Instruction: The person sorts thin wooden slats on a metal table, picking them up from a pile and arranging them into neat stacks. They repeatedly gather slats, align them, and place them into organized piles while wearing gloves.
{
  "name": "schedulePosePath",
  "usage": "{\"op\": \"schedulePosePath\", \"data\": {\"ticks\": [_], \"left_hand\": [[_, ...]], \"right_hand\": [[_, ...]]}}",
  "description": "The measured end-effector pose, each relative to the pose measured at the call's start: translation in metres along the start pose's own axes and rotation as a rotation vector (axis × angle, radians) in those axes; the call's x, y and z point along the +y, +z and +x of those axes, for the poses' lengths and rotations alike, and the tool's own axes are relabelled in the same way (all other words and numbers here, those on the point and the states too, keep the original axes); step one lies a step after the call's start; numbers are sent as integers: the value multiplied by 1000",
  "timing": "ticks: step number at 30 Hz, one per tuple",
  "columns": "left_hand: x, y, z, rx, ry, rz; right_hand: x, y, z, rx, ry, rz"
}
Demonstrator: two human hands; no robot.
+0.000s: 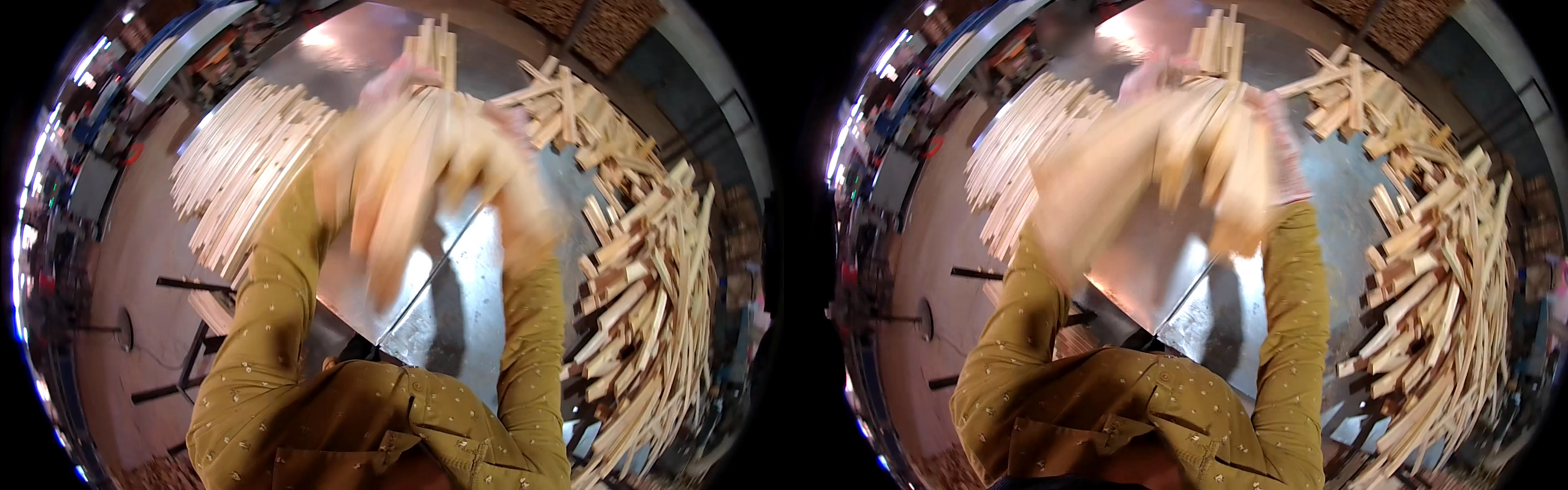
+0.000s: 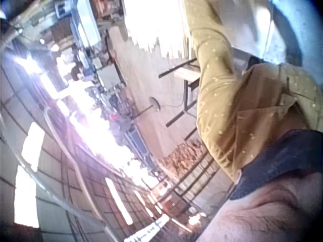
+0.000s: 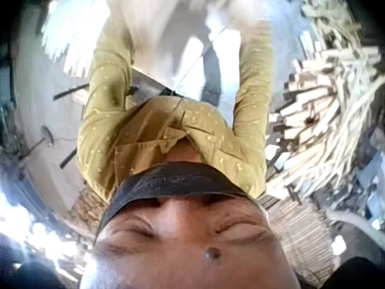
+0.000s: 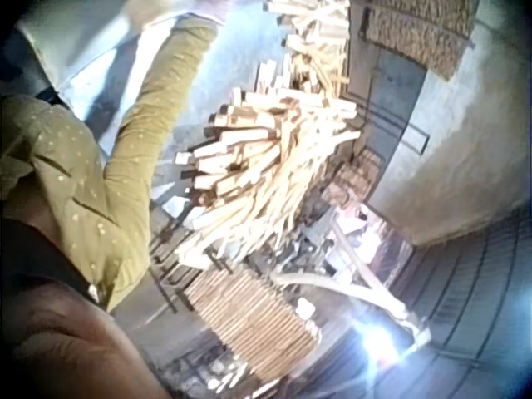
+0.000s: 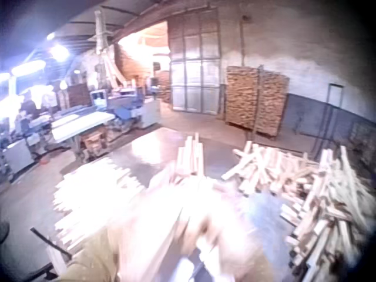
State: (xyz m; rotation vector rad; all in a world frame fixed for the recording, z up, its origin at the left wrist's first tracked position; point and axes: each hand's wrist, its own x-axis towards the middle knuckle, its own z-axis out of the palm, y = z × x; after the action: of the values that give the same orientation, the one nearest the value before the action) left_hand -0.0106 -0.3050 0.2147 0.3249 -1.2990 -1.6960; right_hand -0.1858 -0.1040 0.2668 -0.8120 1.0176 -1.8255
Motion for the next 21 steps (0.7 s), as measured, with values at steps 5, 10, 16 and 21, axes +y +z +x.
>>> {"op": "schedulePosePath", "data": {"ticks": [5, 10, 16, 21], "left_hand": [[-142, -7, -133, 223, -527, -136], [-158, -49, -244, 95, -575, 365], [-55, -108, -282, 61, -741, 1908], [-50, -162, -332, 74, -1037, 1845]], "right_hand": [[174, -82, -103, 198, 438, -17], [244, -92, -180, 175, 530, -753], [285, -107, -170, 297, 544, -464], [279, -69, -155, 268, 776, -337]]}}
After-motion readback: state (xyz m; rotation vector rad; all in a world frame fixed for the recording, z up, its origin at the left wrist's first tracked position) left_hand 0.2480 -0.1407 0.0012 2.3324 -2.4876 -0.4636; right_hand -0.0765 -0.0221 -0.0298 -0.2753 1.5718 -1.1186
